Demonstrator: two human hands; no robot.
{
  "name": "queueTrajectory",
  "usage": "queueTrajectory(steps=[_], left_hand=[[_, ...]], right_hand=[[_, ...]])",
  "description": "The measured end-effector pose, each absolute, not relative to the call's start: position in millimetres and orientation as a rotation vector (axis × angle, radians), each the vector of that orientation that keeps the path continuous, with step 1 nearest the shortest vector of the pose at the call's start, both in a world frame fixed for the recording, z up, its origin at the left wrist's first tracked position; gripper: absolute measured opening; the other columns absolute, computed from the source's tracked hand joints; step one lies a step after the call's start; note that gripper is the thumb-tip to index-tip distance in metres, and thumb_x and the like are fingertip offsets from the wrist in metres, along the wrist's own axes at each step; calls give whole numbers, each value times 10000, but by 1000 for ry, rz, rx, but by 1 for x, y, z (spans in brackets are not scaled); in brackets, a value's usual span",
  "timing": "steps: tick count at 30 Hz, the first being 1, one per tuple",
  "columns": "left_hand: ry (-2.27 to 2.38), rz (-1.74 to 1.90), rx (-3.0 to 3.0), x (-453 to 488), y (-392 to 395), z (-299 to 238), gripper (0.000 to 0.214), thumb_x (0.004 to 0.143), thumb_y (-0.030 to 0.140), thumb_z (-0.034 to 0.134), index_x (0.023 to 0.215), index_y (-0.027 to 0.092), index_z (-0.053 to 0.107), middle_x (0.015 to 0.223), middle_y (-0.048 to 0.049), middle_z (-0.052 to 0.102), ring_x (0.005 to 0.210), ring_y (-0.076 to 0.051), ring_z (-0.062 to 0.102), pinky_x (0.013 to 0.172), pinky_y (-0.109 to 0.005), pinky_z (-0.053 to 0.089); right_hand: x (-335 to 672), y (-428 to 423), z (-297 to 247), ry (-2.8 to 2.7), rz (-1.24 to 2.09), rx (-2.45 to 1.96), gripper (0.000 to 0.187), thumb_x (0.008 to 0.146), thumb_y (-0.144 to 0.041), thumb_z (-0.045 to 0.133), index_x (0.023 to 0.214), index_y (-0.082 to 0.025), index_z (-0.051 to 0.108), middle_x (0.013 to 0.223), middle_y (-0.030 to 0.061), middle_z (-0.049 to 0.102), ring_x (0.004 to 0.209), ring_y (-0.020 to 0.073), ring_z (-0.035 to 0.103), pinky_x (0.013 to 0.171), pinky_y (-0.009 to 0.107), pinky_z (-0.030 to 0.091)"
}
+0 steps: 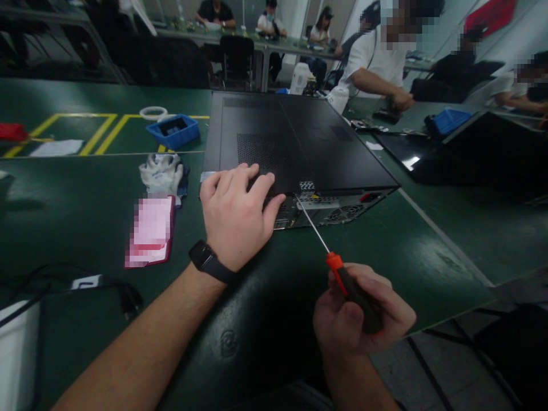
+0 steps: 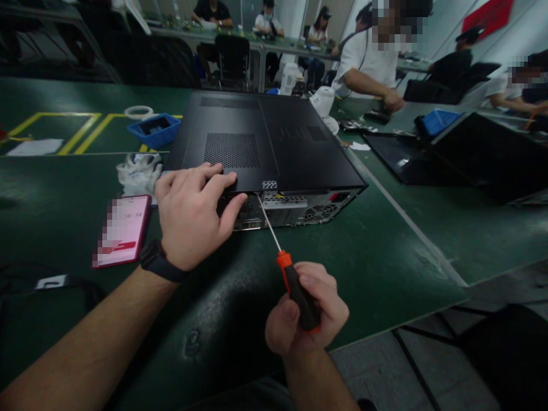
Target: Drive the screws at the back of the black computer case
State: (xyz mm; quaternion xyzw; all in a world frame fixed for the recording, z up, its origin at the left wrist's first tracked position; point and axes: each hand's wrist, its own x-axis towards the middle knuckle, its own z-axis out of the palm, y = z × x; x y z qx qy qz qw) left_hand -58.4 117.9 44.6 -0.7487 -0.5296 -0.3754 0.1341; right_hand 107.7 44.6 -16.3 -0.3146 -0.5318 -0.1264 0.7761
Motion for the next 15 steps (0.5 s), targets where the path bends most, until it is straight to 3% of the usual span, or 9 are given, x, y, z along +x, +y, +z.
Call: queueTrajectory(steps=[5, 9, 15], left_hand=[[-1526, -1098, -2171, -59, 119, 44, 261, 979, 388, 591, 1177, 256, 695, 1304, -114, 722, 1279, -337, 633, 1068, -542, 380], [-1524, -1095, -2164, -59, 119, 43, 263, 986, 390, 581, 1181, 254, 693, 1305, -116, 721, 1278, -335, 635, 1068, -539, 378], [-1525, -1095, -2162, -58, 119, 44, 269, 986, 387, 583, 1183, 241, 696, 1305, -118, 720, 1282, -336, 633, 1069, -537, 377]], right_hand=[[115, 41, -20, -1192, -350, -752, 226, 966, -237, 621, 1172, -152, 660, 781, -18, 626, 566, 129, 631, 464, 293, 526], [116, 40, -20, -1186, -337, -771, 226, 1003, -275, 608, 1193, -161, 654, 793, -31, 643, 529, 104, 618, 415, 248, 491], [105, 43, -15, -1147, -194, -649, 267, 940, -321, 629, 1138, -146, 672, 785, -9, 628, 570, 156, 619, 451, 322, 498]])
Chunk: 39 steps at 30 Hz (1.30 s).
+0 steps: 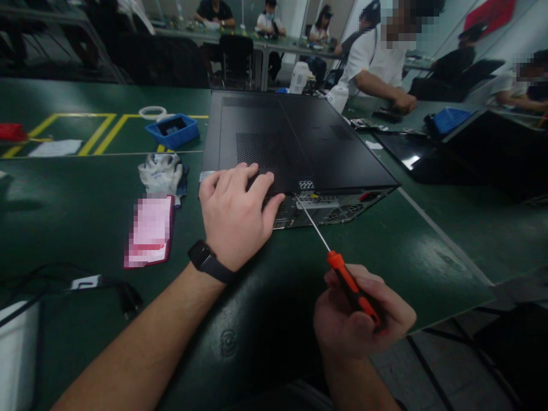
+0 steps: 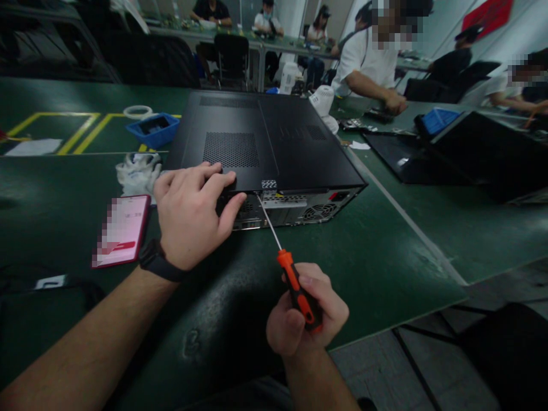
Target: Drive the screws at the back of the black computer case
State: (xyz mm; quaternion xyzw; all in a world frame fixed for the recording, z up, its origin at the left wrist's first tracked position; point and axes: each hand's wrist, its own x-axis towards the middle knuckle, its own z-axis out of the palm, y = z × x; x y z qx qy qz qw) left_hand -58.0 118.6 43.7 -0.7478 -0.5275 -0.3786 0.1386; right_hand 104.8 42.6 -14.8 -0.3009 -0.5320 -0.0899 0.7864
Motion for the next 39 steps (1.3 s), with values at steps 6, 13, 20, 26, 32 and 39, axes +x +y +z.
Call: queueTrajectory(steps=[6, 13, 20, 26, 32, 39], left_hand=[[-1533, -1088, -2169, -58, 118, 45, 271, 986, 386, 582, 1185, 241, 697, 1312, -119, 717, 1286, -336, 629, 1074, -544, 376], [-1526, -1086, -2165, -58, 118, 44, 268, 988, 386, 582, 1181, 241, 698, 1303, -118, 721, 1278, -336, 634, 1069, -539, 377], [-1529, -1078, -2156, -58, 118, 44, 287, 989, 400, 584, 1188, 230, 702, 1310, -115, 717, 1275, -341, 634, 1065, -536, 380], [-1534, -1069, -2162, -58, 118, 44, 286, 984, 396, 589, 1196, 237, 697, 1317, -115, 715, 1275, -346, 633, 1066, -542, 385], [-1542, -1070, -2161, -58, 118, 44, 286, 982, 392, 591, 1198, 238, 698, 1323, -116, 713, 1279, -345, 631, 1073, -540, 377], [-1542, -1100, -2183, -59, 118, 44, 283, 966, 378, 603, 1201, 254, 699, 1324, -122, 710, 1279, -357, 624, 1072, -553, 368]], right_hand=[[111, 41, -19, -1167, -284, -693, 253, 907, -242, 652, 1144, -154, 673, 826, 12, 634, 639, 183, 647, 489, 359, 534], [109, 42, -16, -1175, -313, -709, 225, 992, -276, 607, 1147, -123, 660, 784, -14, 615, 537, 116, 604, 436, 280, 475], [109, 40, -19, -1185, -277, -690, 296, 886, -184, 656, 1178, -140, 653, 840, 14, 645, 626, 182, 654, 498, 361, 526], [108, 44, -19, -1164, -343, -679, 245, 937, -267, 619, 1129, -128, 677, 778, -9, 632, 529, 144, 613, 436, 313, 497], [107, 41, -19, -1174, -274, -699, 274, 853, -243, 652, 1112, -155, 664, 817, 9, 627, 636, 194, 654, 496, 372, 541], [109, 41, -18, -1209, -334, -700, 239, 958, -226, 594, 1155, -112, 667, 737, -13, 623, 512, 137, 605, 417, 282, 470]])
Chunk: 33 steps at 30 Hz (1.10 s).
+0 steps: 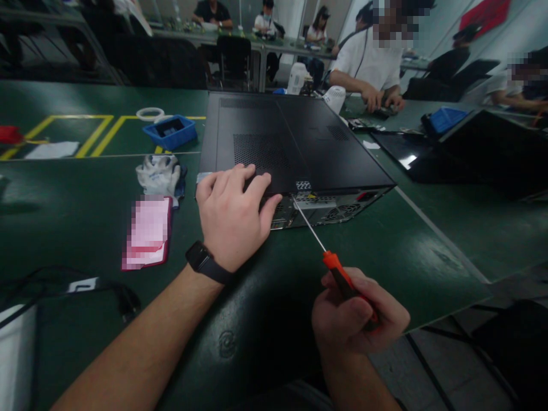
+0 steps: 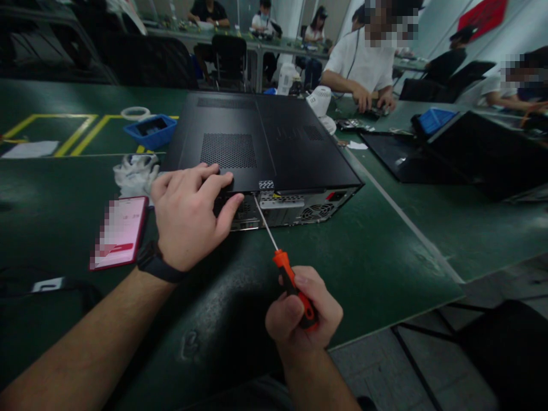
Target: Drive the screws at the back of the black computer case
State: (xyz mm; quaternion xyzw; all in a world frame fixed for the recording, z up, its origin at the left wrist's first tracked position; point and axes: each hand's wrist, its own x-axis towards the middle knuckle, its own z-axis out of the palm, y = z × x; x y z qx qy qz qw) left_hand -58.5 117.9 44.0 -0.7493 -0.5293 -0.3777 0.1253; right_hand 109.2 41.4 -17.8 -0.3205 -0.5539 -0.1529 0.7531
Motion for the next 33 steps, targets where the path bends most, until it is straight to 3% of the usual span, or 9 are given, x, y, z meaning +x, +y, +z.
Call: queueTrajectory(steps=[3, 7, 15, 19, 23, 33], left_hand=[[-1542, -1106, -2185, -59, 118, 44, 286, 957, 373, 614, 1204, 259, 700, 1327, -124, 708, 1272, -362, 624, 1074, -558, 363], [-1553, -1089, -2190, -58, 117, 45, 296, 966, 378, 601, 1210, 241, 700, 1336, -130, 704, 1278, -360, 622, 1080, -558, 362], [-1532, -1075, -2163, -59, 118, 44, 278, 979, 389, 589, 1194, 245, 693, 1314, -119, 714, 1275, -346, 633, 1068, -541, 380], [-1528, -1084, -2170, -59, 118, 44, 266, 965, 375, 610, 1195, 266, 689, 1320, -117, 714, 1280, -347, 630, 1064, -549, 383], [-1525, -1077, -2167, -59, 117, 44, 273, 975, 383, 593, 1197, 256, 688, 1320, -122, 713, 1284, -344, 629, 1064, -543, 384], [-1525, -1088, -2166, -59, 118, 44, 283, 975, 390, 592, 1197, 250, 696, 1317, -121, 714, 1279, -347, 628, 1064, -538, 377]], right_hand=[[106, 42, -19, -1188, -256, -647, 305, 921, -295, 619, 1171, -125, 662, 774, 2, 619, 576, 172, 625, 440, 325, 497], [106, 41, -20, -1166, -241, -680, 322, 859, -232, 648, 1172, -157, 660, 843, 16, 627, 654, 189, 651, 471, 342, 520], [111, 42, -17, -1217, -350, -712, 236, 968, -231, 581, 1160, -115, 653, 767, -16, 612, 523, 127, 616, 426, 280, 492], [107, 45, -18, -1162, -300, -639, 300, 873, -292, 636, 1128, -135, 660, 744, -13, 599, 559, 167, 617, 436, 326, 497], [105, 43, -19, -1157, -277, -681, 316, 818, -226, 624, 1123, -154, 657, 794, 2, 615, 630, 196, 645, 484, 361, 512], [112, 41, -20, -1202, -386, -717, 239, 942, -216, 626, 1156, -114, 659, 789, 1, 636, 537, 138, 627, 445, 300, 514]])
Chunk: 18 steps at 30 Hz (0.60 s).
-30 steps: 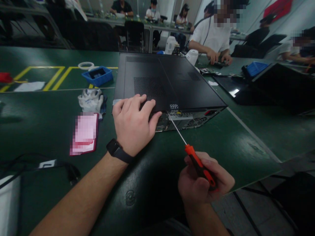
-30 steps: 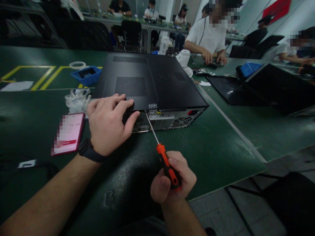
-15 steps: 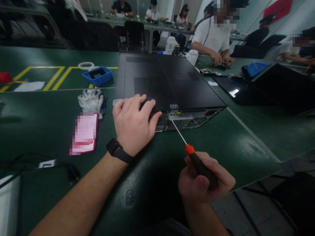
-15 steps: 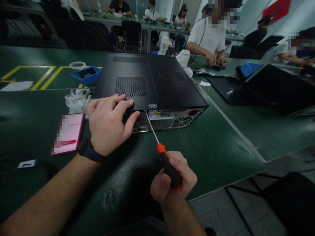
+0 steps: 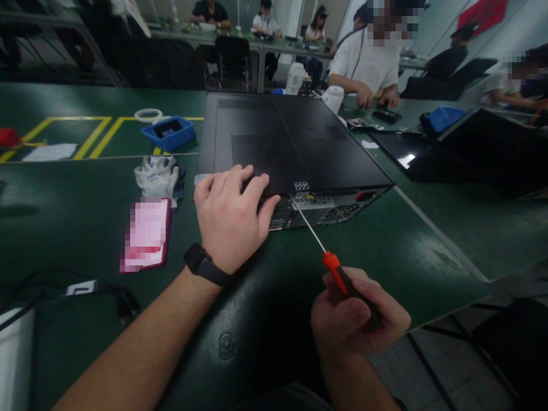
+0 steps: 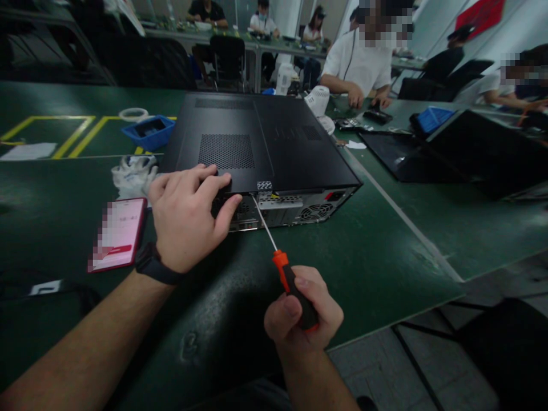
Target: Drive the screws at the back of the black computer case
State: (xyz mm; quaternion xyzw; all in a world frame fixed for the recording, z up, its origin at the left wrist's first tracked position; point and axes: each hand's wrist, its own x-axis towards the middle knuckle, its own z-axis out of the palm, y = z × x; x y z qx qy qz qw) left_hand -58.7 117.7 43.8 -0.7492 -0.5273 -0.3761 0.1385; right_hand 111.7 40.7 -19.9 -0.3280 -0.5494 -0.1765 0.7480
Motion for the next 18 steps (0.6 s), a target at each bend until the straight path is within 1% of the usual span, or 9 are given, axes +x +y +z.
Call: queueTrajectory(steps=[4, 7, 13, 15, 18], left_hand=[[-1525, -1077, -2169, -59, 117, 44, 284, 965, 383, 611, 1198, 246, 696, 1310, -125, 718, 1261, -349, 636, 1055, -538, 383], [-1526, -1090, -2169, -59, 117, 44, 282, 954, 378, 626, 1199, 258, 696, 1311, -122, 719, 1255, -346, 639, 1060, -542, 380], [-1537, -1094, -2174, -59, 118, 43, 291, 949, 376, 629, 1206, 258, 697, 1320, -123, 714, 1251, -354, 639, 1068, -554, 378], [-1537, -1091, -2172, -59, 118, 43, 288, 953, 379, 623, 1204, 260, 696, 1316, -122, 714, 1250, -354, 639, 1067, -555, 378], [-1528, -1087, -2167, -59, 118, 43, 280, 959, 377, 616, 1202, 261, 691, 1315, -120, 714, 1262, -349, 634, 1064, -548, 378]], right_hand=[[108, 45, -18, -1159, -358, -682, 246, 970, -285, 613, 1131, -106, 663, 748, -10, 624, 509, 135, 606, 428, 295, 494], [104, 46, -17, -1139, -315, -649, 257, 944, -311, 617, 1103, -117, 667, 770, -8, 616, 528, 145, 604, 439, 309, 477], [104, 41, -19, -1177, -247, -679, 309, 844, -219, 609, 1141, -140, 646, 850, 19, 623, 653, 189, 642, 505, 361, 508], [106, 40, -19, -1177, -264, -686, 293, 850, -216, 623, 1133, -144, 647, 846, 18, 624, 659, 183, 643, 511, 358, 519], [110, 39, -19, -1202, -315, -701, 261, 906, -197, 629, 1160, -137, 643, 837, 10, 640, 620, 160, 645, 488, 328, 523]])
